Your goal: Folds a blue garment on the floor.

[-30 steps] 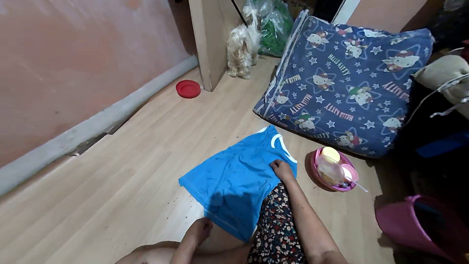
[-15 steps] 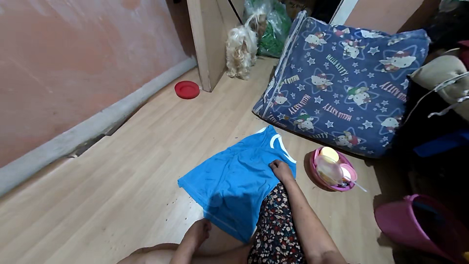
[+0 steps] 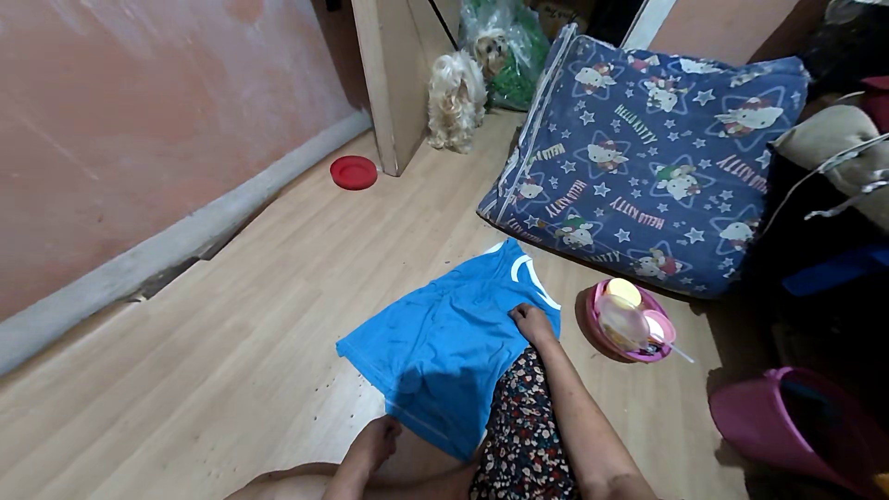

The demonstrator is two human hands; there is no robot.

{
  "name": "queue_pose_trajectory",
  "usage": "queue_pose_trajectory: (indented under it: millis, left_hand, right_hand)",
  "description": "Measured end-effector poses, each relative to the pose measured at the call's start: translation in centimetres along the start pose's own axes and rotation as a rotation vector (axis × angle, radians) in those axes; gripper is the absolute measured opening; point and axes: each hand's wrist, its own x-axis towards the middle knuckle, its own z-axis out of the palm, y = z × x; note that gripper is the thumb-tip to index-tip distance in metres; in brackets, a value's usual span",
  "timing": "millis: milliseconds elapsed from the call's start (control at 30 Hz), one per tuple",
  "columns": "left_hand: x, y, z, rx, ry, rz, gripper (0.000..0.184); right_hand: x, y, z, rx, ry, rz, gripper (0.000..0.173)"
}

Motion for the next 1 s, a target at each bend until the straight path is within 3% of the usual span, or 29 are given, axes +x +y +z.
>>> queue_pose_trajectory:
  millis: [1000]
  left_hand:
    - [0.09, -0.2, 0.05, 0.006, -0.006, 0.016, 0.03]
  right_hand:
    - [-0.08, 0.1, 0.01, -0.007, -0.006, -0.009, 0.034]
